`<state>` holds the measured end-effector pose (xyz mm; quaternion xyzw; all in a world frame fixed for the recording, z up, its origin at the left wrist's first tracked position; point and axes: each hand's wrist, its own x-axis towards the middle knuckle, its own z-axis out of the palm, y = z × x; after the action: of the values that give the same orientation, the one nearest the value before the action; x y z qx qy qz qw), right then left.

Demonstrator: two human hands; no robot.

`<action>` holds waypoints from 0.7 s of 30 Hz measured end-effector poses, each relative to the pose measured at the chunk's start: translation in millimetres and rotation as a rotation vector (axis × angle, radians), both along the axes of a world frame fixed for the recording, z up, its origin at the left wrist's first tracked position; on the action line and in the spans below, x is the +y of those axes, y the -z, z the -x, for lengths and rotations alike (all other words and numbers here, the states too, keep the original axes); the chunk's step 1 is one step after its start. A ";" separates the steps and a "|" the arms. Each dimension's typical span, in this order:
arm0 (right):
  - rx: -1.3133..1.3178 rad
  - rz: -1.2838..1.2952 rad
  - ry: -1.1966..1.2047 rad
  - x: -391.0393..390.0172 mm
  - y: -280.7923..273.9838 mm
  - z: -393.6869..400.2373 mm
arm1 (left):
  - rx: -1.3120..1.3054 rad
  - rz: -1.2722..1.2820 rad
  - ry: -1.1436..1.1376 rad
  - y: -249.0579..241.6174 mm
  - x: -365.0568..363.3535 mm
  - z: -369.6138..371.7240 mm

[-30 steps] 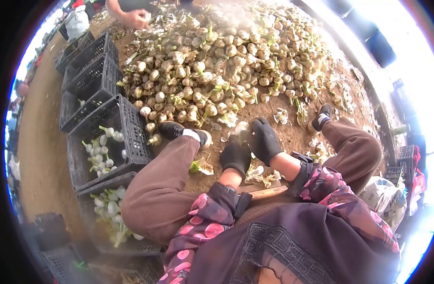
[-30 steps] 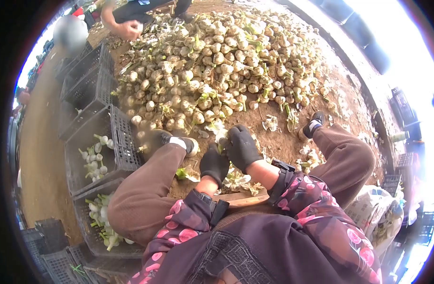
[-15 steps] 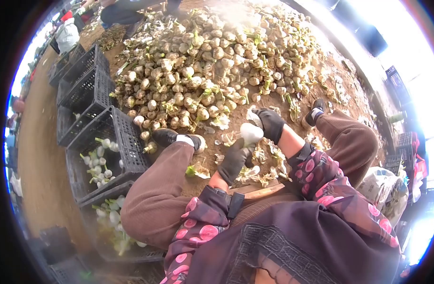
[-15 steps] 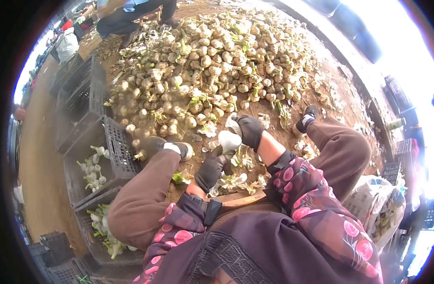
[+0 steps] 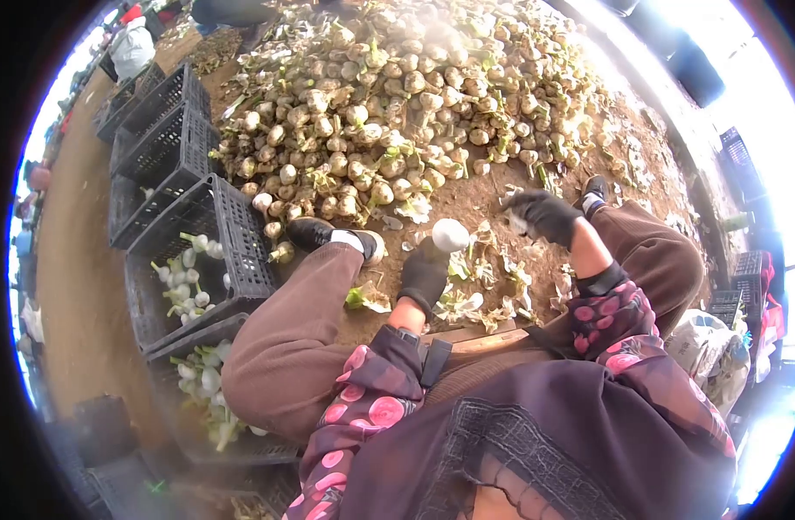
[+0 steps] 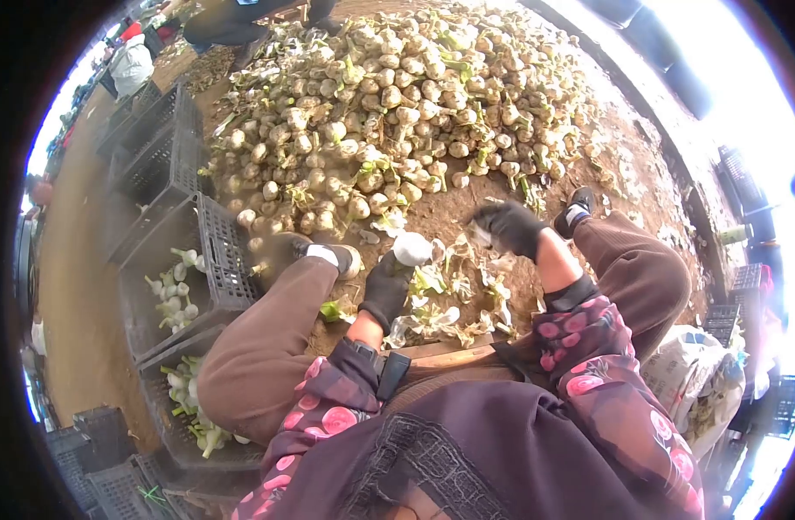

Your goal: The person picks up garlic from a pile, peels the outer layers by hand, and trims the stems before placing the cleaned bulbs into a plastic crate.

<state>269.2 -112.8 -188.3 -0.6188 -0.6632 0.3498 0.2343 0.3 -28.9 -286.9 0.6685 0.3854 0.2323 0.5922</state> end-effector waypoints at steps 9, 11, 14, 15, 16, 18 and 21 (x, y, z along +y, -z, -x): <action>-0.275 -0.047 0.408 56.7 4.9 103.7 | 0.260 -0.328 0.128 -59.3 -1.7 13.8; -0.428 0.025 0.447 66.8 21.0 93.1 | 0.101 -0.201 0.083 -74.8 -2.7 17.1; -0.006 -0.142 0.690 52.6 52.2 74.8 | -0.317 -0.429 -0.180 -56.4 6.5 14.1; 0.048 -0.182 0.660 47.4 45.3 78.4 | -0.244 -0.301 -0.226 -53.7 5.4 17.1; 0.109 -0.226 0.619 48.0 33.3 86.8 | -0.174 -0.339 -0.257 -58.8 8.7 19.6; 0.421 -0.153 0.652 41.7 -11.5 111.6 | -0.042 -0.567 -0.299 -72.2 15.3 23.4; 0.135 -0.439 0.374 28.6 -58.0 139.8 | 0.045 -0.674 -0.282 -68.3 18.1 18.0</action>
<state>129.3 -84.2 -130.3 -0.6401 -0.5805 0.1891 0.4665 -17.7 -10.8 -218.6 0.7712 0.3887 0.4109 0.2922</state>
